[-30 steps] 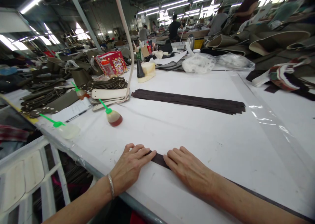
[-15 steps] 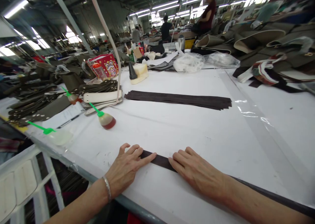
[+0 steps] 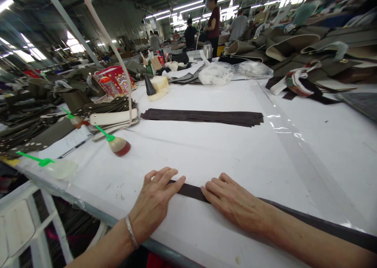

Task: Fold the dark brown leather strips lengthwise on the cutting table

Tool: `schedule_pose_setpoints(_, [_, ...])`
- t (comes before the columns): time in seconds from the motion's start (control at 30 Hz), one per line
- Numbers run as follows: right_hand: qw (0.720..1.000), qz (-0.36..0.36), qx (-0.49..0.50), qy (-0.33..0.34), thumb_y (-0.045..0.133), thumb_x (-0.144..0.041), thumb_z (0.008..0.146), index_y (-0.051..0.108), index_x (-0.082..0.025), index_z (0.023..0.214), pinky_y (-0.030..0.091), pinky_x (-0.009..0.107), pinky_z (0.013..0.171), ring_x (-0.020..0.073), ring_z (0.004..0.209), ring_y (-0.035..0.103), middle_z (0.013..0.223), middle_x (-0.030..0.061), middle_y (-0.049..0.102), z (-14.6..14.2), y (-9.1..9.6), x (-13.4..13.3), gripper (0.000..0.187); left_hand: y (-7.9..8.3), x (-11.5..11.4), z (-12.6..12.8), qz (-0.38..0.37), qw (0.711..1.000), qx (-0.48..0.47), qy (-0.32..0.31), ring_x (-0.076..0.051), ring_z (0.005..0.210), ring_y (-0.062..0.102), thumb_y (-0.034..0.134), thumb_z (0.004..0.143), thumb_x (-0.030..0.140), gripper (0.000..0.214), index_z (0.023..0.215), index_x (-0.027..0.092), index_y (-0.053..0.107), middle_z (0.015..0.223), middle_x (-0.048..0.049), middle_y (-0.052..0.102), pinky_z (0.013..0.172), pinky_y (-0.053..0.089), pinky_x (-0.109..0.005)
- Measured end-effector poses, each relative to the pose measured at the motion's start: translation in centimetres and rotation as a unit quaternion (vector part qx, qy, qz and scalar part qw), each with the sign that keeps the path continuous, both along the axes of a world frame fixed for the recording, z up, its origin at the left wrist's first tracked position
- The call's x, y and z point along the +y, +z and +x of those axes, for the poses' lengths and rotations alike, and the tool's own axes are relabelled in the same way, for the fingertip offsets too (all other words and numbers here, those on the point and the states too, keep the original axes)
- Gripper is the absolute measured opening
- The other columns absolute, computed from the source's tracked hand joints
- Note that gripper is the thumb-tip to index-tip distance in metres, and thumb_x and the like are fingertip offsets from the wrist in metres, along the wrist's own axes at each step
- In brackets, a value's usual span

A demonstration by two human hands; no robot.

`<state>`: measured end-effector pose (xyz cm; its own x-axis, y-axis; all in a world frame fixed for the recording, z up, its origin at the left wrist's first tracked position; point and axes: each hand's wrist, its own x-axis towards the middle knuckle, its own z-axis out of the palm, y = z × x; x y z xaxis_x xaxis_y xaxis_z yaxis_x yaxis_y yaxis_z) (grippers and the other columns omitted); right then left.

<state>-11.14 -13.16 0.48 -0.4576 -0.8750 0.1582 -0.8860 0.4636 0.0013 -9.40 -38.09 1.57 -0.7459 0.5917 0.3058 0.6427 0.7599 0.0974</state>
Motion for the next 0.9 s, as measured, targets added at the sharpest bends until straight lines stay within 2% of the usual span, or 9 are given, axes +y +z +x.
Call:
schedule_pose_setpoints(0.1, [1.000, 0.002, 0.000, -0.006, 0.040, -0.008, 0.093, 0.055, -0.014, 0.091, 0.031, 0.035, 0.070, 0.0179, 0.073, 0.042, 0.082, 0.0040, 0.049, 0.1, 0.1, -0.1, 0.016, -0.9, 3.4, 0.6, 0.060, 0.995, -0.063, -0.050, -0.021, 0.104, 0.052, 0.034, 0.088, 0.000, 0.043, 0.124, 0.013, 0.051, 0.110, -0.0098, 0.060, 0.091, 0.044, -0.039])
schedule_pose_setpoints(0.2, [1.000, 0.007, -0.006, -0.008, 0.040, -0.010, 0.095, 0.055, -0.013, 0.090, 0.031, 0.035, 0.071, 0.0179, 0.074, 0.042, 0.083, 0.0040, 0.050, 0.2, 0.1, 0.2, 0.017, -2.0, 5.1, 1.1, 0.079, 0.992, -0.088, -0.041, -0.022, 0.098, 0.054, 0.035, 0.088, 0.001, 0.038, 0.120, 0.012, 0.053, 0.104, -0.0102, 0.060, 0.089, 0.049, -0.040])
schedule_pose_setpoints(0.33, [1.000, 0.006, -0.003, -0.018, 0.036, -0.007, 0.095, 0.055, -0.013, 0.094, 0.031, 0.034, 0.072, 0.0180, 0.073, 0.042, 0.081, 0.0039, 0.048, 0.6, 0.3, 1.2, 0.020, -2.6, 4.9, 1.4, 0.067, 0.991, -0.109, -0.047, -0.023, 0.101, 0.052, 0.037, 0.087, 0.001, 0.040, 0.122, 0.013, 0.053, 0.107, -0.0103, 0.059, 0.091, 0.049, -0.042])
schedule_pose_setpoints(0.67, [0.999, 0.004, -0.006, -0.031, 0.039, -0.008, 0.095, 0.056, -0.011, 0.097, 0.032, 0.032, 0.072, 0.0174, 0.072, 0.041, 0.082, 0.0040, 0.048, 1.8, 0.4, 5.0, 0.017, -2.3, 5.1, 1.5, -0.004, 0.994, -0.092, -0.052, -0.024, 0.098, 0.050, 0.037, 0.086, -0.001, 0.050, 0.132, 0.014, 0.049, 0.107, -0.0105, 0.057, 0.088, 0.050, -0.043])
schedule_pose_setpoints(0.9, [0.999, -0.007, -0.012, -0.041, 0.036, -0.006, 0.094, 0.057, -0.011, 0.100, 0.034, 0.032, 0.073, 0.0167, 0.071, 0.042, 0.082, 0.0048, 0.049, 2.7, 0.3, 7.2, 0.023, -1.7, 5.6, 1.6, -0.066, 0.994, -0.077, -0.044, -0.023, 0.095, 0.048, 0.040, 0.082, -0.001, 0.062, 0.140, 0.023, 0.042, 0.103, -0.0084, 0.053, 0.087, 0.048, -0.042])
